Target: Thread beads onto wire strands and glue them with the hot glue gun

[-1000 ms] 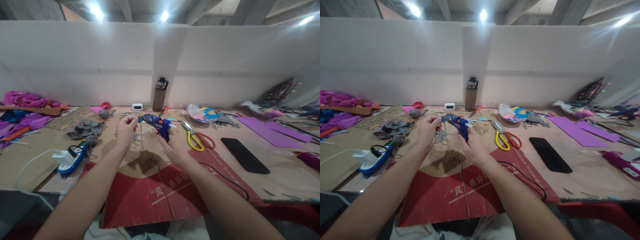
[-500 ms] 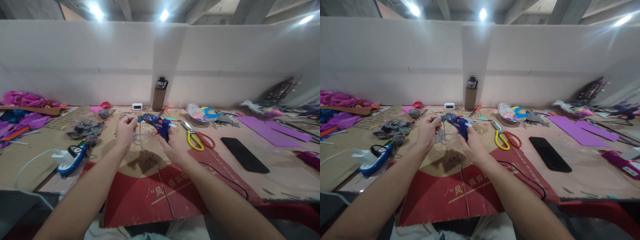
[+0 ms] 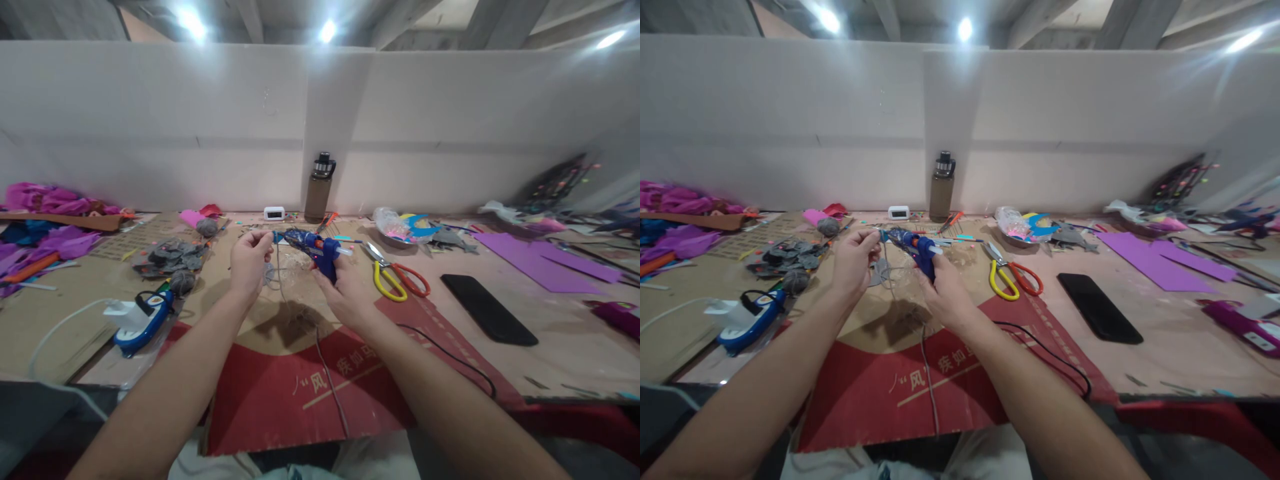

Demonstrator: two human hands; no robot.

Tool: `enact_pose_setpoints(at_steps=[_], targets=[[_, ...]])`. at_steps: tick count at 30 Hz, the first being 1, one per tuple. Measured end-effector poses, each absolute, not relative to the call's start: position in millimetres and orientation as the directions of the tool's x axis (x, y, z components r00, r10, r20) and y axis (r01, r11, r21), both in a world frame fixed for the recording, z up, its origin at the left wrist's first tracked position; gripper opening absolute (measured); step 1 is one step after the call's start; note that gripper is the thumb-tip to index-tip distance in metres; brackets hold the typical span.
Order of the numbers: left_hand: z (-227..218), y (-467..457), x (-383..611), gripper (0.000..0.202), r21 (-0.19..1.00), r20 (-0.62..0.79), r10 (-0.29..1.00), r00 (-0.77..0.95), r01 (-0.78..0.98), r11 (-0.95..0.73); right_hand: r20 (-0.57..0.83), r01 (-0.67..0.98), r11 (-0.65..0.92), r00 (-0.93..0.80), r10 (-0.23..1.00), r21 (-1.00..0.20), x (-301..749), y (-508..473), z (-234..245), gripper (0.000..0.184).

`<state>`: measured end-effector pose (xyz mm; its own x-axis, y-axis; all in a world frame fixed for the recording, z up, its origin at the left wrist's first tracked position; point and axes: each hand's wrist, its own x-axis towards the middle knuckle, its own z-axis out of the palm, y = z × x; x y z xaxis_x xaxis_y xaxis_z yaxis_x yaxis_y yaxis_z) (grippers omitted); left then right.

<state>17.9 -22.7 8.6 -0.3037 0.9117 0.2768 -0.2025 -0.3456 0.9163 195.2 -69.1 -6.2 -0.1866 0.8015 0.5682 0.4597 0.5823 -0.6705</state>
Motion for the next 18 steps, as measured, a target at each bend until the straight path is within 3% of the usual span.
enact_pose_setpoints(at_steps=[18], targets=[[5.5, -23.5, 19.8, 0.019, 0.931, 0.291, 0.923, -0.252, -0.145, -0.334, 0.566, 0.476, 0.577, -0.184, 0.803, -0.664, 194.1, -72.1, -1.7, 0.014]])
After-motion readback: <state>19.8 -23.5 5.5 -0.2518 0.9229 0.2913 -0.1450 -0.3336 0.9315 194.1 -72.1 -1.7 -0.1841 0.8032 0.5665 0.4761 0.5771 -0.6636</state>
